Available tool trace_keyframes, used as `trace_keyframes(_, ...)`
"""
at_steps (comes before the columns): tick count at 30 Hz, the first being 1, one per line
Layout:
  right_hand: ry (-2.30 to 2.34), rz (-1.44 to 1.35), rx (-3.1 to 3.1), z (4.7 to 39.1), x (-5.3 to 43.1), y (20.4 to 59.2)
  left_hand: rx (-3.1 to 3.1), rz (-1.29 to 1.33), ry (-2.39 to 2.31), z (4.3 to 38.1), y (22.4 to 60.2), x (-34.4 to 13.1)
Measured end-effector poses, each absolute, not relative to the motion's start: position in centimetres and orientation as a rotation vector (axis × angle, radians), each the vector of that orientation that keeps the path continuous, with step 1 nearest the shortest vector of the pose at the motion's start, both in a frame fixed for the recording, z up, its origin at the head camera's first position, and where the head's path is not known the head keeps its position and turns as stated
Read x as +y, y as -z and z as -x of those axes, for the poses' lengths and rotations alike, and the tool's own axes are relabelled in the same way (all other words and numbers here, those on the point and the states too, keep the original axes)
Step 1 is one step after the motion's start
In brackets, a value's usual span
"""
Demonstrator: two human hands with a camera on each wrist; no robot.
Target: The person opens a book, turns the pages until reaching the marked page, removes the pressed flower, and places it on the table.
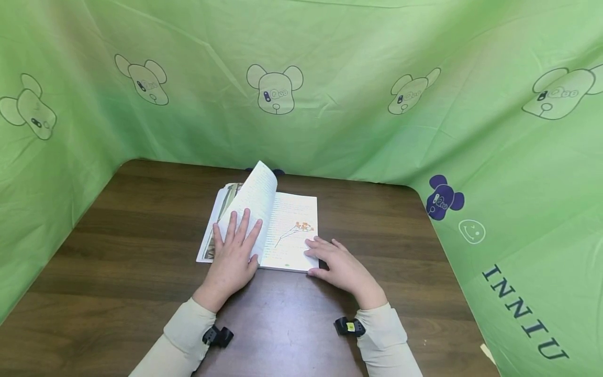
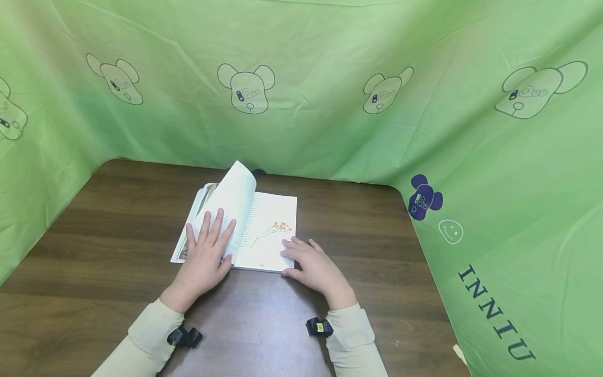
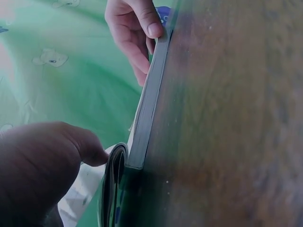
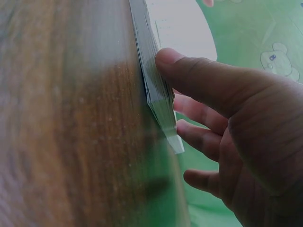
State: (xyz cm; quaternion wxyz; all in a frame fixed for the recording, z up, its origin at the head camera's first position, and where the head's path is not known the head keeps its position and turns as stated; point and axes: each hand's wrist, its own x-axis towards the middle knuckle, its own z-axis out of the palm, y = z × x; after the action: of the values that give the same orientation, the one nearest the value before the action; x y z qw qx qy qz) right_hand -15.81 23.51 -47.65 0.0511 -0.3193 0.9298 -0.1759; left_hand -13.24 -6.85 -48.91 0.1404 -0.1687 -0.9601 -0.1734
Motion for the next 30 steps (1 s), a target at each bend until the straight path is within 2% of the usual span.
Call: trace_keyframes(30, 0.592, 0.943, 2.824, 15.64, 23.45, 47.33, -2.931, 0.436, 0.637, 12.89, 48.86, -7.82)
